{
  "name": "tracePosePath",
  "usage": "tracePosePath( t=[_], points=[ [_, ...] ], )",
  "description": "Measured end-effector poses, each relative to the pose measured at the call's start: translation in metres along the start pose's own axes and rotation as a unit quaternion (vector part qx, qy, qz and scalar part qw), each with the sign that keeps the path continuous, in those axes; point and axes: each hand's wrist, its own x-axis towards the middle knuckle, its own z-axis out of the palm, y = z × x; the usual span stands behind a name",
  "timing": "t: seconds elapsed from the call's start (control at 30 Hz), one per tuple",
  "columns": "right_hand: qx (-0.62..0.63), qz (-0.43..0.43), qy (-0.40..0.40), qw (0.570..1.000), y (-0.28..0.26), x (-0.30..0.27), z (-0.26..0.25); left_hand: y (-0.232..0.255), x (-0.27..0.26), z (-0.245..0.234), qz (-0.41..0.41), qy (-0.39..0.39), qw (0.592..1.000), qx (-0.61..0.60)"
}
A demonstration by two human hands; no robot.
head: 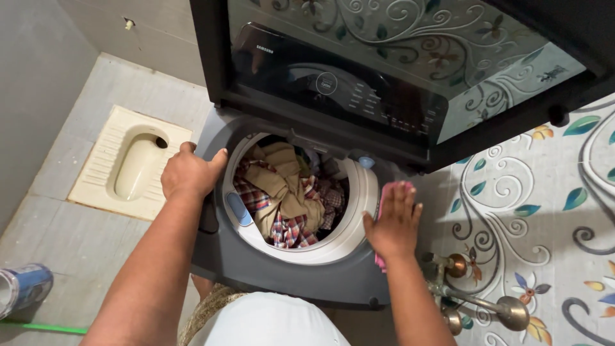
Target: The person uses a pink cloth to wipe the interior rim and the underside of the lid of a top-loading washing machine. They repeatedly wipe the same areas around the drum opening and the control panel area.
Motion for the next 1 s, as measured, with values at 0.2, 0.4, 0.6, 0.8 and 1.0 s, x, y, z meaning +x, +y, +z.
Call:
tracePosePath(
  t=[0.2, 0.4, 0.6, 0.8, 1.0],
  points=[
    [0.137, -0.001, 0.143, 0.980, 0.032, 0.026, 0.028, -0.004, -0.001, 0.001, 0.005, 0.015, 1.000, -0.022],
    [0.246, -0.020, 0.309, 0.918, 0.044, 0.011, 0.040, -0.001, 0.003, -0.001, 0.008, 0.013, 1.000, -0.022],
    [0.357, 0.100, 0.311, 0.875, -0.006, 0.031, 0.028, 0.000, 0.000, -0.002, -0.005, 0.000, 1.000, -0.019],
    [0.740, 0.136, 0.289, 0.592, -0.068, 0.112, 0.071, 0.002, 0.000, -0.003, -0.004, 0.001, 1.000, -0.018],
    [0.792, 0.069, 0.305, 0.524, -0.099, 0.136, 0.091, 0.000, 0.001, -0.004, -0.012, 0.002, 0.999, -0.035]
  ],
)
